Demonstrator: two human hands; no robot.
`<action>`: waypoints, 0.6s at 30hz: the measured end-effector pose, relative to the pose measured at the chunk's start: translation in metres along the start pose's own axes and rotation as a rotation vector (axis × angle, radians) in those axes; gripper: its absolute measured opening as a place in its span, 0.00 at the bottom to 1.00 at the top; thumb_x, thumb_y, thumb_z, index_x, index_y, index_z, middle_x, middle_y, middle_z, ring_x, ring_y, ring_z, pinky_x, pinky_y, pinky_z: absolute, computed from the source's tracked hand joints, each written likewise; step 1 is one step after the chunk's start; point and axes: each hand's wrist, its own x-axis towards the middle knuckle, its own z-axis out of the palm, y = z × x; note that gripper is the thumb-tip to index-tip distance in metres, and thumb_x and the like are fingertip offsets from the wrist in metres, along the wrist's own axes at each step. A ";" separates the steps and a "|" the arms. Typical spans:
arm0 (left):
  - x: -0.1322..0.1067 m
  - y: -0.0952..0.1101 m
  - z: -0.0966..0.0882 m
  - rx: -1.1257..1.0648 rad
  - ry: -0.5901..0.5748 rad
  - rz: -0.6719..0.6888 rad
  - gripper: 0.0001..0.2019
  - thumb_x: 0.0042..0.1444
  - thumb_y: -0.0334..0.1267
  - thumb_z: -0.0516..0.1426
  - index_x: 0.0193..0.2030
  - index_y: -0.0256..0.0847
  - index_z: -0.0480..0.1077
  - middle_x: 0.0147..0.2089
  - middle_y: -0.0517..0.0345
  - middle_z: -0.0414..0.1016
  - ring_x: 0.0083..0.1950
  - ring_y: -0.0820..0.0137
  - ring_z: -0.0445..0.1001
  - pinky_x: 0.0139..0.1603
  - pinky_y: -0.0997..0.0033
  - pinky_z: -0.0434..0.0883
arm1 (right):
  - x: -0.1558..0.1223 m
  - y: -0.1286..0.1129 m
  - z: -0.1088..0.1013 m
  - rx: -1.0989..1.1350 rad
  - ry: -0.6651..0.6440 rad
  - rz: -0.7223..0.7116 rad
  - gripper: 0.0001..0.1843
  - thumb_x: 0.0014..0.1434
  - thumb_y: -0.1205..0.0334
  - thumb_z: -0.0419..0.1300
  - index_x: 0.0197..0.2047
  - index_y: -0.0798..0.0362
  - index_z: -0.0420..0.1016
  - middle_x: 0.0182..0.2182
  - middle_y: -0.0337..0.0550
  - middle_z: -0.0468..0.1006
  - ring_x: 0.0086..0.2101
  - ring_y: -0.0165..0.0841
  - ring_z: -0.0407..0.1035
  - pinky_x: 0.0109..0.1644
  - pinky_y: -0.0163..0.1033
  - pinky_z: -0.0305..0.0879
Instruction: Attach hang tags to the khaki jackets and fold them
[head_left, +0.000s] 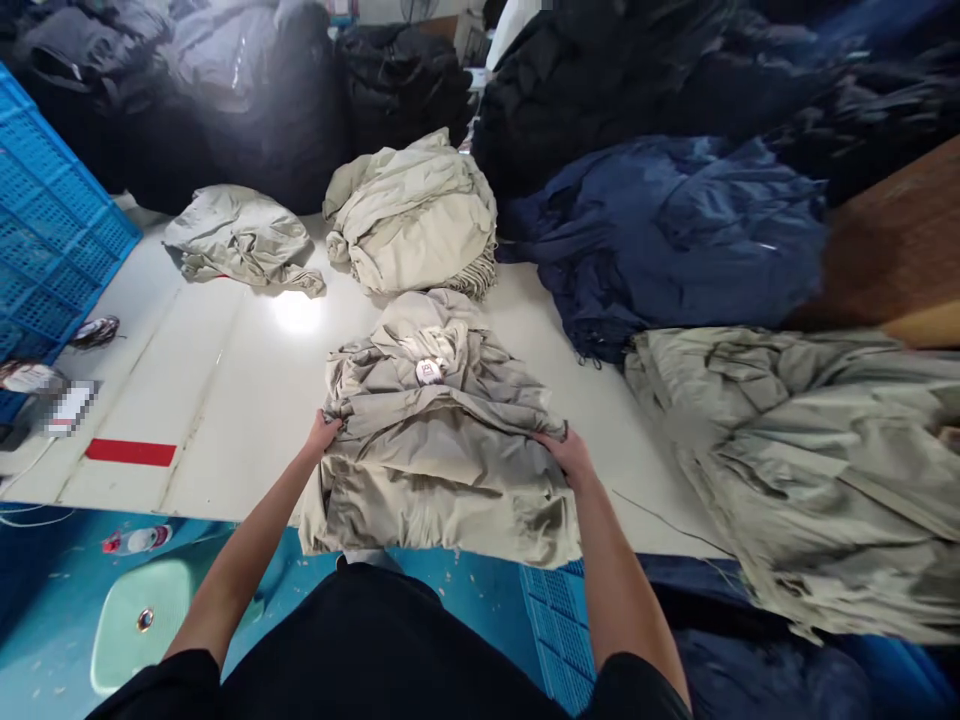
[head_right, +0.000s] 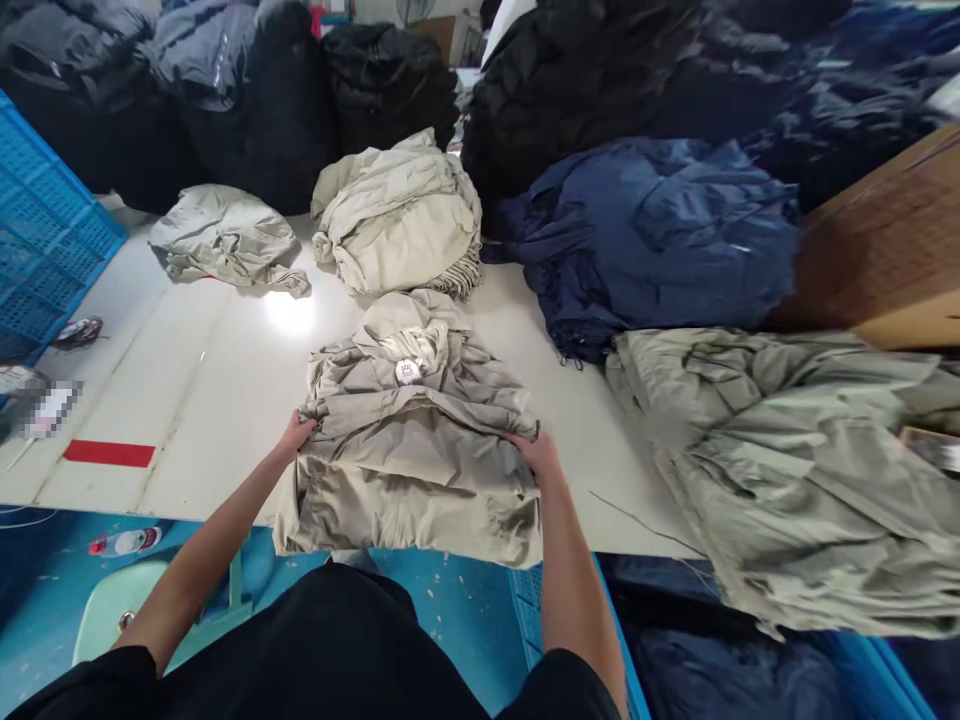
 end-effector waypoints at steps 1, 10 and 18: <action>-0.013 -0.006 -0.005 0.002 -0.004 -0.015 0.22 0.44 0.39 0.62 0.47 0.41 0.63 0.40 0.54 0.75 0.44 0.64 0.75 0.44 0.67 0.70 | -0.015 0.009 -0.002 0.010 -0.018 0.006 0.29 0.41 0.50 0.71 0.44 0.57 0.77 0.39 0.56 0.81 0.42 0.49 0.73 0.44 0.48 0.71; -0.077 0.023 -0.041 -0.018 -0.140 -0.030 0.27 0.41 0.46 0.66 0.49 0.40 0.69 0.41 0.52 0.79 0.44 0.60 0.78 0.43 0.65 0.72 | -0.078 0.018 -0.061 0.032 -0.215 -0.124 0.23 0.43 0.55 0.67 0.43 0.56 0.78 0.41 0.51 0.83 0.43 0.45 0.75 0.49 0.45 0.70; -0.029 0.109 0.010 -0.118 -0.108 0.116 0.25 0.41 0.45 0.67 0.47 0.39 0.71 0.39 0.50 0.80 0.37 0.62 0.79 0.37 0.65 0.76 | -0.016 -0.062 -0.065 0.178 -0.230 -0.222 0.24 0.45 0.55 0.66 0.47 0.55 0.78 0.44 0.49 0.82 0.45 0.44 0.75 0.53 0.46 0.69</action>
